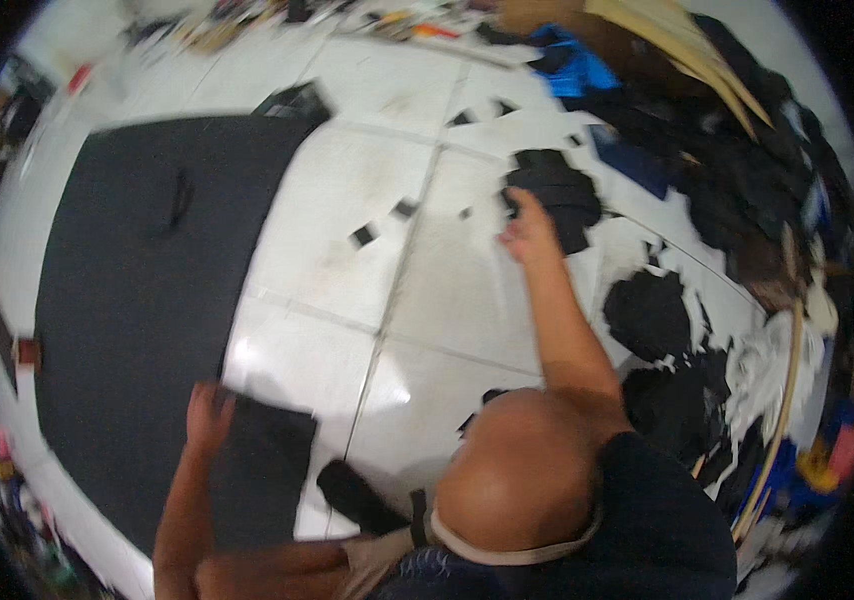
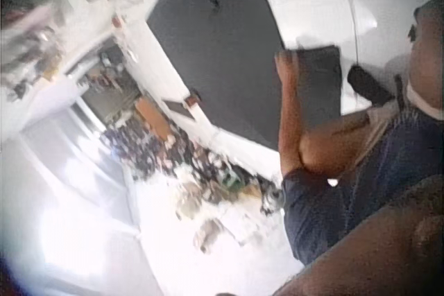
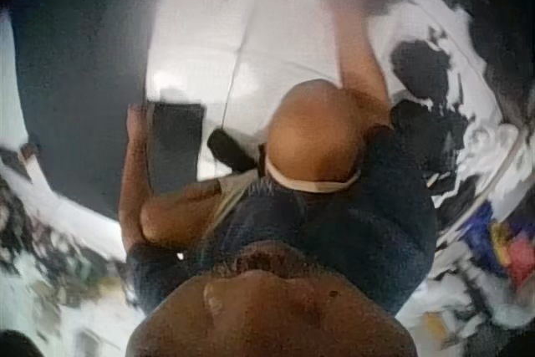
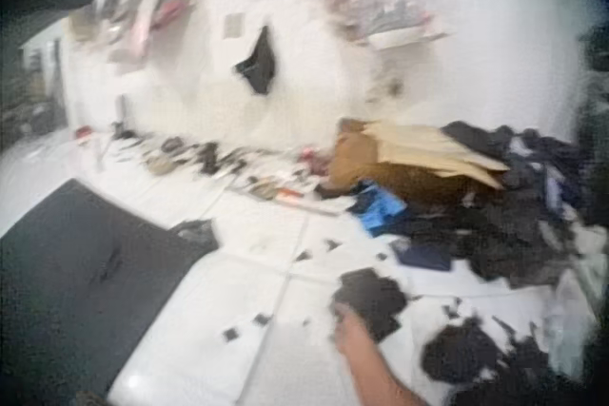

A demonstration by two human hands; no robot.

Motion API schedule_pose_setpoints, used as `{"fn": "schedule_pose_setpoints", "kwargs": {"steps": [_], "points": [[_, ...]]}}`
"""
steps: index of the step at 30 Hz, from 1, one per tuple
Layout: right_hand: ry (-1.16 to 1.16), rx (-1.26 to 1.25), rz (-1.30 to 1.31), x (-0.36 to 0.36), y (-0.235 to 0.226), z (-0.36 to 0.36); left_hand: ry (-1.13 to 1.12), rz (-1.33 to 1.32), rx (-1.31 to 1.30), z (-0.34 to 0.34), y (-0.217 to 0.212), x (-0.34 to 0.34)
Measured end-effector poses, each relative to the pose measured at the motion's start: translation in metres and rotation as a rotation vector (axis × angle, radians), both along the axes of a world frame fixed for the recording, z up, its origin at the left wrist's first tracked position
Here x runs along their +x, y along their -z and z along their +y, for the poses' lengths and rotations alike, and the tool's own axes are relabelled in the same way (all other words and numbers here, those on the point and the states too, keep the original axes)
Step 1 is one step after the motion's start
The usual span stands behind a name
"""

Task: The person cuts a large black sheet into smaller rectangular pieces using scissors, then stacks the cut pieces on the floor. The person repeatedly picks up the sheet, cuts strips, and organizes the resulting pieces into a growing pile.

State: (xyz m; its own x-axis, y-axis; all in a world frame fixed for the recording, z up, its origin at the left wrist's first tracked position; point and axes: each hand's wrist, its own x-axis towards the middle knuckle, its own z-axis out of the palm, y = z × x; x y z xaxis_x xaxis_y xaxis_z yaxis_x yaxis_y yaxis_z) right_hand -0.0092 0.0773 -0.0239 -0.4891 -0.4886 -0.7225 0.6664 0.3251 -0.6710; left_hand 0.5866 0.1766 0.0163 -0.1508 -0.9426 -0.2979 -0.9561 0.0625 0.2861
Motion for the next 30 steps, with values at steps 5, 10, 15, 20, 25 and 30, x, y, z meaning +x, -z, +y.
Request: {"fn": "schedule_pose_setpoints", "kwargs": {"steps": [5, 10, 15, 20, 25, 30], "points": [[-0.591, -0.148, -0.043, 0.077, -0.033, 0.048, 0.087, -0.018, 0.142, -0.009, -0.004, 0.006], [-1.587, -0.110, 0.323, 0.167, -0.127, 0.046, 0.246, -0.002, 0.204, -0.007, 0.004, 0.002], [-2.462, -0.307, 0.752, 0.214, -0.159, 0.036, 0.428, -0.171, 0.377, -0.005, 0.014, -0.006], [-2.253, -0.408, 1.015, 0.286, -0.058, 0.042, 0.544, -0.157, 0.241, -0.007, 0.026, -0.005], [-1.961, -0.366, 0.903, 0.377, 0.022, 0.125, 0.600, -0.168, 0.205, -0.009, 0.038, 0.003], [-1.726, -0.158, 1.107, 0.419, 0.024, 0.160, 0.586, -0.144, 0.275, -0.013, 0.046, 0.003]]}}
